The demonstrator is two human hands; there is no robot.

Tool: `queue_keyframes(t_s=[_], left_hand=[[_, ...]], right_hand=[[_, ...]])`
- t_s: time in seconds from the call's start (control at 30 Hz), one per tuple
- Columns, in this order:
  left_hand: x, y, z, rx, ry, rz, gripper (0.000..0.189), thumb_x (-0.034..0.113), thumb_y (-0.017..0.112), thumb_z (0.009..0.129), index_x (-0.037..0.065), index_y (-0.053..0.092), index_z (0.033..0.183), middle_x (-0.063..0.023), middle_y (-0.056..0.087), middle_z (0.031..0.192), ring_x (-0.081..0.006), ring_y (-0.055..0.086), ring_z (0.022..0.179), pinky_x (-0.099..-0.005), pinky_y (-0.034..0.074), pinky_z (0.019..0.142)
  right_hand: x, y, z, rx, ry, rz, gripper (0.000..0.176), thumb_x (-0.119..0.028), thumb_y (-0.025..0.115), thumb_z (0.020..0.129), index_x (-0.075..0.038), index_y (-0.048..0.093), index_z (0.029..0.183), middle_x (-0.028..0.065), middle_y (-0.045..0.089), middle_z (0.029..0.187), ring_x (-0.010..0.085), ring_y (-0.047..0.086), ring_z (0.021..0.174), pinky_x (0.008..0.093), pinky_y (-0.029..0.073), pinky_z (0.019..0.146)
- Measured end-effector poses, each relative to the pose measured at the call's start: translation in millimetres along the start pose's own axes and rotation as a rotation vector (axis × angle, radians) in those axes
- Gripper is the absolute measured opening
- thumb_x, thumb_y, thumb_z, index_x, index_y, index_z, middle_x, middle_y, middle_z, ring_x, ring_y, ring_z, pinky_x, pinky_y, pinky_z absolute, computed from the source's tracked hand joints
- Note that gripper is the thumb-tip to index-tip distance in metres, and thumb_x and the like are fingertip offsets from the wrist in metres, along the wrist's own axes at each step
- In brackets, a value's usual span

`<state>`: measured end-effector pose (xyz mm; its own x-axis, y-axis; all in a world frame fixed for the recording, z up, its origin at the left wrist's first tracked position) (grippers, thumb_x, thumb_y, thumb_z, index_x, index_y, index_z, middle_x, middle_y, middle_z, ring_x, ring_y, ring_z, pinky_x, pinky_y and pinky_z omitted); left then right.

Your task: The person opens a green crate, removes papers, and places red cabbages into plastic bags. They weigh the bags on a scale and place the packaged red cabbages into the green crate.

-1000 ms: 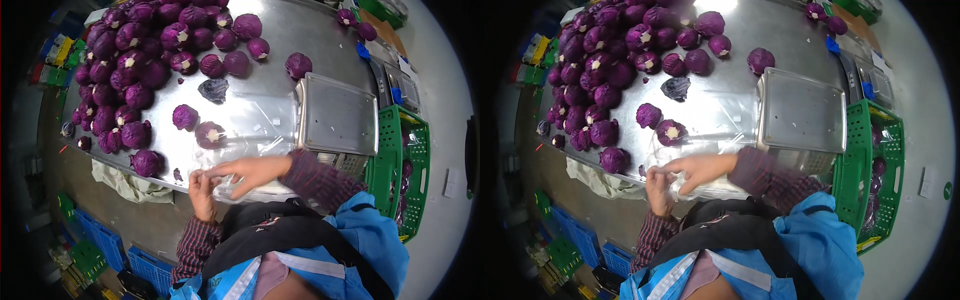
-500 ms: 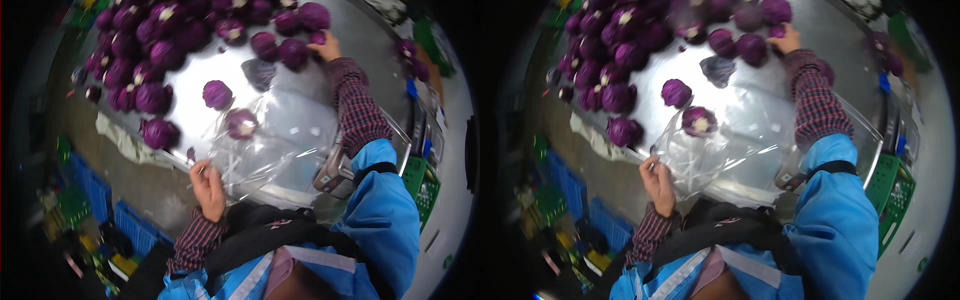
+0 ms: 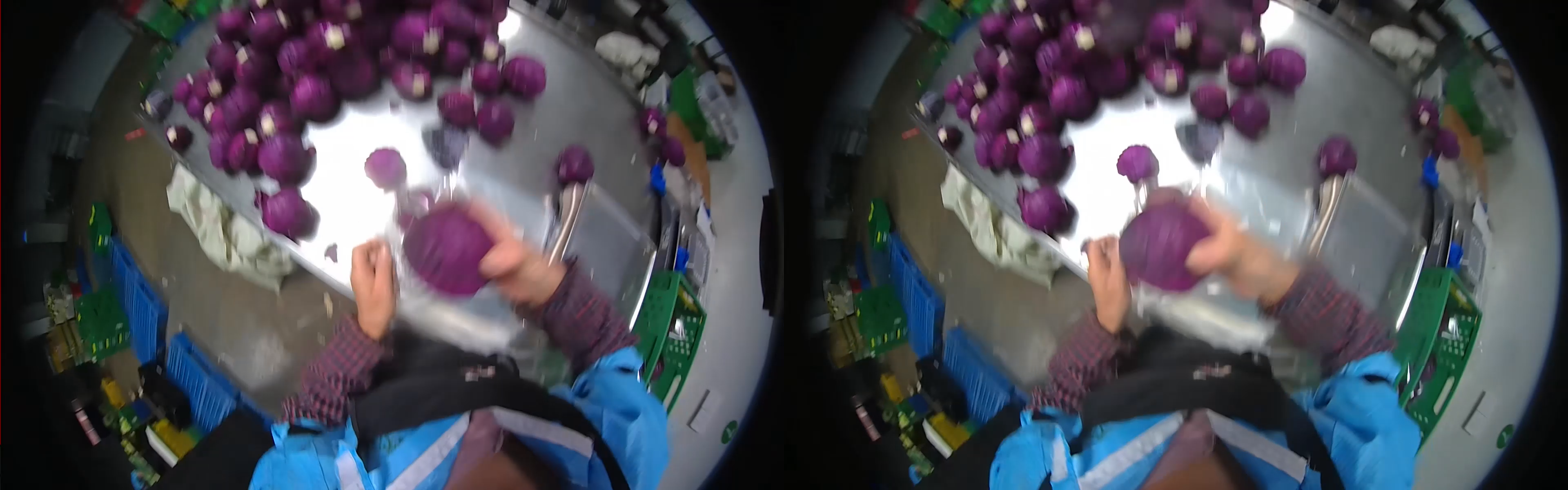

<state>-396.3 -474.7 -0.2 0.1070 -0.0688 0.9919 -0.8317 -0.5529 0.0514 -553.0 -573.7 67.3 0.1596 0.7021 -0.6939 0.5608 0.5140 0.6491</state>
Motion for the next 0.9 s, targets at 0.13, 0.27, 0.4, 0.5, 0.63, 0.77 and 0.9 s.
queue_keyframes(t_s=[0.13, 0.27, 0.4, 0.5, 0.63, 0.77, 0.9], left_hand=[[-20.9, -19.9, -10.0, 0.12, -0.027, 0.019, 0.017, 0.015, 0.05, 0.098, -0.001, 0.054, 0.1, -0.0031, 0.055, 0.076, -0.0093, 0.048, 0.064, -0.0267, 0.042, 0.058], [-15.6, -13.3, -13.0, 0.045, 0.27, 0.281, 0.018, 0.016, 0.05, 0.098, -0.001, 0.054, 0.101, -0.0077, 0.061, 0.076, -0.0121, 0.058, 0.063, -0.0265, 0.046, 0.057], [-8.0, -21.9, -8.6, 0.014, 0.267, 0.191, 0.015, 0.015, 0.051, 0.097, 0.0, 0.055, 0.099, -0.009, 0.06, 0.069, -0.0144, 0.058, 0.06, -0.0281, 0.046, 0.056], [-13.7, -22.9, -18.8, -0.061, 0.215, 0.201, 0.015, 0.015, 0.052, 0.096, 0.001, 0.056, 0.101, -0.0142, 0.061, 0.073, -0.0233, 0.061, 0.065, -0.033, 0.047, 0.058], [-29.7, -43.8, -20.8, -0.045, 0.195, 0.072, 0.016, 0.017, 0.051, 0.097, 0.002, 0.055, 0.102, -0.0083, 0.058, 0.071, -0.0171, 0.057, 0.063, -0.0294, 0.044, 0.057], [-63.0, -95.4, -15.5, -0.045, 0.027, -0.035, 0.011, 0.011, 0.054, 0.096, 0.0, 0.054, 0.1, 0.0015, 0.051, 0.069, -0.004, 0.045, 0.062, -0.0223, 0.038, 0.053], [-86.8, -112.0, -34.9, -0.284, -0.415, -0.285, 0.013, 0.008, 0.061, 0.092, 0.002, 0.051, 0.099, 0.0006, 0.052, 0.067, -0.0058, 0.049, 0.053, -0.0254, 0.05, 0.051]], right_hand=[[89.4, -18.8, 27.7, 0.19, 0.148, 0.095, 0.066, -0.011, 0.064, 0.082, -0.013, 0.034, 0.14, 0.0063, 0.055, 0.118, 0.0169, 0.061, 0.098, 0.0331, 0.055, 0.078], [104.9, -10.6, 49.0, 0.228, -0.122, -0.459, 0.07, -0.009, 0.07, 0.078, -0.009, 0.033, 0.138, 0.0129, 0.05, 0.125, 0.0214, 0.055, 0.112, 0.0317, 0.047, 0.093], [120.1, -13.1, 60.5, 0.196, -0.327, -0.946, 0.079, -0.016, 0.071, 0.08, -0.001, 0.024, 0.141, 0.0192, 0.04, 0.136, 0.0315, 0.047, 0.122, 0.0384, 0.04, 0.102], [126.9, -14.0, 70.3, 0.351, -0.27, -1.226, 0.079, -0.02, 0.074, 0.075, 0.002, 0.029, 0.135, 0.0238, 0.043, 0.132, 0.0395, 0.041, 0.126, 0.0443, 0.037, 0.102], [95.0, 18.3, 69.6, 0.562, -0.376, -1.615, 0.075, -0.03, 0.079, 0.068, -0.002, 0.041, 0.126, 0.0215, 0.05, 0.123, 0.0397, 0.044, 0.12, 0.0503, 0.035, 0.097], [65.7, 38.1, 50.2, 0.562, -0.572, -1.935, 0.077, -0.046, 0.078, 0.066, -0.003, 0.048, 0.123, 0.0166, 0.056, 0.114, 0.0337, 0.053, 0.11, 0.0502, 0.035, 0.096], [80.3, 52.9, 10.6, 0.351, -0.488, -1.933, 0.073, -0.051, 0.073, 0.072, -0.008, 0.05, 0.126, 0.0109, 0.063, 0.104, 0.0271, 0.058, 0.103, 0.0579, 0.023, 0.105]])
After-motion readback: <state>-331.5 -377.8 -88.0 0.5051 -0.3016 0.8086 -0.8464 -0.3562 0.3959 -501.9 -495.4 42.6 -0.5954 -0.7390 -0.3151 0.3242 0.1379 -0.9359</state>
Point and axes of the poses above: each hand's wrist, its own z-axis towards the middle knuckle, its own y-axis out of the palm, x = y × z, the point moved 5 cm from there along z, towards the middle knuckle
